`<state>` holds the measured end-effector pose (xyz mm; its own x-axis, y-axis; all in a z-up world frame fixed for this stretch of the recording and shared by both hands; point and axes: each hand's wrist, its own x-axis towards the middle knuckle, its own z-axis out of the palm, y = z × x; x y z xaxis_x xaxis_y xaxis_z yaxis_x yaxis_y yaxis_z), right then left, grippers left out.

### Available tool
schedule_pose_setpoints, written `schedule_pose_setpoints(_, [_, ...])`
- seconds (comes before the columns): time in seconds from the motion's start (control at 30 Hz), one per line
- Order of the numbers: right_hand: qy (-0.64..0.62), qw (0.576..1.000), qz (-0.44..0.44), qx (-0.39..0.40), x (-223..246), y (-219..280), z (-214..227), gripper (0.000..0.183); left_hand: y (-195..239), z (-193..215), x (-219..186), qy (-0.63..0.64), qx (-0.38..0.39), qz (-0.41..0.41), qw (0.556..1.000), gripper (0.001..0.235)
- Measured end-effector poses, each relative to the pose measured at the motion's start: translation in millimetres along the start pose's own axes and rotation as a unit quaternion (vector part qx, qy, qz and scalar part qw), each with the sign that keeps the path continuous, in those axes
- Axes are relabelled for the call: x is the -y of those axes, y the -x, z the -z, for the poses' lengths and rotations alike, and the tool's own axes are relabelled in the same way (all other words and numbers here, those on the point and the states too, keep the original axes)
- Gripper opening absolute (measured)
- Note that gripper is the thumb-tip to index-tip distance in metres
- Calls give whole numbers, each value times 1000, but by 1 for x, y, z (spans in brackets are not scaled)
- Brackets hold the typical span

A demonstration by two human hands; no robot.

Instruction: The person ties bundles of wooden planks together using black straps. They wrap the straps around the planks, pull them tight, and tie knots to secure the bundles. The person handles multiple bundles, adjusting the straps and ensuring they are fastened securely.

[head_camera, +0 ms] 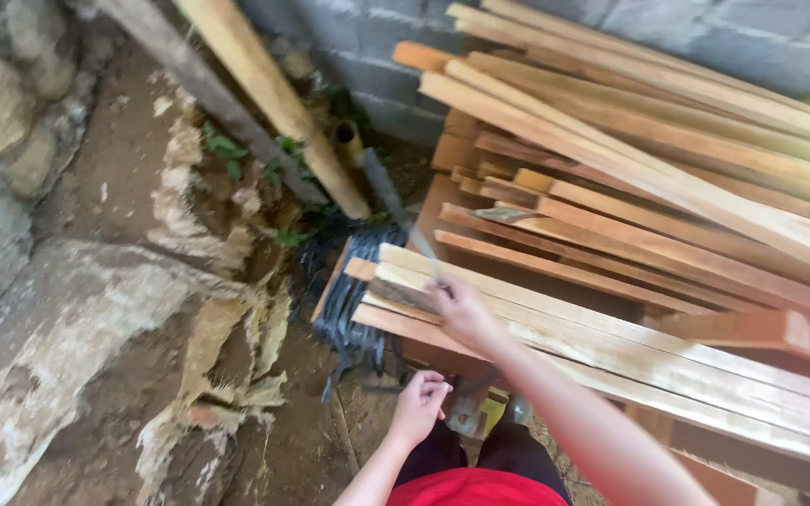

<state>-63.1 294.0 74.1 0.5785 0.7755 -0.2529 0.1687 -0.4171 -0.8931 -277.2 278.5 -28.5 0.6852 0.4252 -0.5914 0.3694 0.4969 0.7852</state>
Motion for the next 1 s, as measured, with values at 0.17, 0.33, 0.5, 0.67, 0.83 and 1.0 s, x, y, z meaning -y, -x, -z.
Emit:
schedule_pose_setpoints(0.17, [179, 978, -102, -22, -12, 28, 126, 36, -23, -38, 25, -200, 21, -27, 979, 28])
schedule_pose_setpoints(0.33, [259, 964, -29, -58, -71, 72, 210, 33, -50, -83, 65, -242, 26, -19, 970, 35])
schedule_pose_setpoints(0.5, [276, 957, -75, -44, -61, 99, 258, 36, -27, -153, 20, -89, 20, 164, 982, 76])
schedule_pose_setpoints(0.67, [272, 945, 159, -88, -178, 95, 262, 23, -40, -237, 57, 174, -98, 143, 969, 88])
schedule_pose_setpoints(0.83, [238, 971, -31, 21, -186, 82, 269, 27, -59, -312, 46, 375, -232, 92, 893, 91])
schedule_pose_setpoints(1.0, [202, 977, -67, 33, -224, 55, 269, 29, -62, -340, 10, 449, -311, 26, 837, 102])
